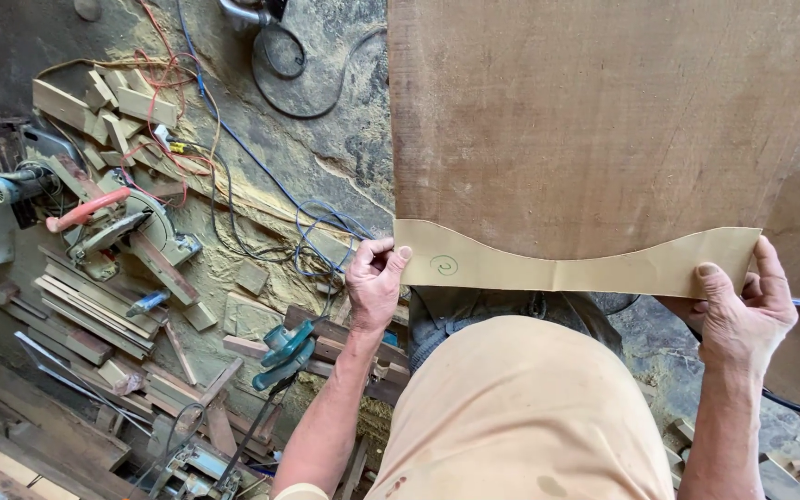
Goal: Measuring and marking a wooden board using a ruler, pen, and paper template
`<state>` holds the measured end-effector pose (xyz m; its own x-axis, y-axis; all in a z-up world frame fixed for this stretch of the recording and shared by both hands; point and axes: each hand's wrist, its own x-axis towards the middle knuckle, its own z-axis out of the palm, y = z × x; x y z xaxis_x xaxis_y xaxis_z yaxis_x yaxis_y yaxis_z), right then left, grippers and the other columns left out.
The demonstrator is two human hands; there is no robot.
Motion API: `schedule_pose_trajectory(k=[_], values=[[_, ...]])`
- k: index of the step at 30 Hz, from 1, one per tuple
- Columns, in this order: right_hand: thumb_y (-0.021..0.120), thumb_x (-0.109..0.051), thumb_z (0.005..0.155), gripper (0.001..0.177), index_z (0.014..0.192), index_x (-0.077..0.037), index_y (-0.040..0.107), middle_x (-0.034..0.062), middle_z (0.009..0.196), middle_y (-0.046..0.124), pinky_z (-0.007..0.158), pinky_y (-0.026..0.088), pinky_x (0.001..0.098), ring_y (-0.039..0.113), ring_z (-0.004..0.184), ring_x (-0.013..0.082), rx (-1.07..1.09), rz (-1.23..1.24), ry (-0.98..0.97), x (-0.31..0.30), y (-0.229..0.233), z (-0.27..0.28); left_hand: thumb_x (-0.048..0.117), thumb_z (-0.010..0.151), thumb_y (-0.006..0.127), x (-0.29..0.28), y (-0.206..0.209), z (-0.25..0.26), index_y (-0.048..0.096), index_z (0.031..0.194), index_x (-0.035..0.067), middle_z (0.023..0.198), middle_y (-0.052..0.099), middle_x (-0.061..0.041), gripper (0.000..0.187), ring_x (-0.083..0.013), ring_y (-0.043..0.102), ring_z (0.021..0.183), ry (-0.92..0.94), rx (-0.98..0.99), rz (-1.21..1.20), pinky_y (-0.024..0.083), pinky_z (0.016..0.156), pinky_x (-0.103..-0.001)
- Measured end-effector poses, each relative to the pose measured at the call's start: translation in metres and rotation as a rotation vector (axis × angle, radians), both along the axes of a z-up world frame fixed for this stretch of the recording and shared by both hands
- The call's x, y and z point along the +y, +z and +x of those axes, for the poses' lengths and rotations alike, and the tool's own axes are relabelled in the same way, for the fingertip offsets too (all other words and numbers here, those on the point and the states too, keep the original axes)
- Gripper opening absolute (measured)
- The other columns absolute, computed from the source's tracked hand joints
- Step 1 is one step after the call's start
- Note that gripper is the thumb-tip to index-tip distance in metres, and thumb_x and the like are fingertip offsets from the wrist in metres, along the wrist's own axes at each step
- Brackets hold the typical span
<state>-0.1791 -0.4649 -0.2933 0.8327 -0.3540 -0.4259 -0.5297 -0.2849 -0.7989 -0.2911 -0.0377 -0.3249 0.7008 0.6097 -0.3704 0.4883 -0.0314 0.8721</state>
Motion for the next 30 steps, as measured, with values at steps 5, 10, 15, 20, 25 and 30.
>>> schedule_pose_trajectory(k=[5,10,15,20,25,30], values=[[0.078,-0.010,0.098,0.067,0.161,-0.013,0.054,0.0050,0.106,0.062,0.050,0.049,0.0233,0.054,0.074,0.0078,0.000,-0.016,-0.006,-0.004,-0.006,-0.002,0.015,0.091,0.080,0.000,0.003,0.002,0.070,0.123,0.008,0.076,0.053,0.007,0.035,-0.0007,0.040,0.060,-0.024,-0.003,-0.040,0.038,0.054,-0.016],[0.078,-0.011,0.099,0.068,0.162,-0.014,0.054,0.0061,0.106,0.062,0.049,0.049,0.0243,0.054,0.071,0.0087,0.007,-0.016,0.002,-0.006,-0.005,-0.003,0.016,0.090,0.081,0.001,-0.003,-0.001,0.071,0.121,0.007,0.077,0.056,0.006,0.034,-0.0008,0.046,0.063,0.008,-0.006,-0.080,0.044,0.057,-0.016],[0.078,-0.012,0.098,0.068,0.162,-0.014,0.054,0.0050,0.104,0.060,0.048,0.050,0.0244,0.053,0.068,0.0088,0.014,-0.014,0.000,0.000,0.002,0.000,0.017,0.089,0.082,0.002,0.000,0.001,0.072,0.120,0.006,0.078,0.058,0.006,0.035,-0.0005,0.047,0.063,0.005,0.003,-0.067,0.045,0.057,-0.015],[0.077,-0.011,0.098,0.066,0.160,-0.016,0.056,0.0054,0.107,0.061,0.047,0.048,0.0245,0.054,0.072,0.0093,0.028,-0.025,-0.015,0.000,0.000,0.001,0.017,0.089,0.081,0.003,-0.002,0.001,0.071,0.121,0.004,0.079,0.059,0.004,0.035,-0.0026,0.050,0.066,-0.002,-0.029,-0.086,0.048,0.060,-0.017],[0.077,-0.012,0.097,0.066,0.159,-0.016,0.056,0.0051,0.107,0.063,0.048,0.050,0.0251,0.057,0.075,0.0090,0.030,-0.020,-0.021,0.004,0.004,0.003,0.017,0.089,0.081,0.003,-0.003,0.000,0.071,0.121,0.004,0.079,0.059,0.004,0.036,-0.0022,0.050,0.066,0.004,-0.013,-0.088,0.048,0.060,-0.017],[0.077,-0.014,0.097,0.067,0.160,-0.017,0.055,0.0041,0.104,0.061,0.046,0.048,0.0239,0.052,0.067,0.0081,0.037,-0.020,-0.020,0.004,0.005,0.002,0.019,0.089,0.082,0.005,0.001,0.004,0.072,0.120,0.005,0.078,0.060,0.004,0.036,-0.0011,0.047,0.061,-0.015,0.001,-0.048,0.045,0.055,-0.016]])
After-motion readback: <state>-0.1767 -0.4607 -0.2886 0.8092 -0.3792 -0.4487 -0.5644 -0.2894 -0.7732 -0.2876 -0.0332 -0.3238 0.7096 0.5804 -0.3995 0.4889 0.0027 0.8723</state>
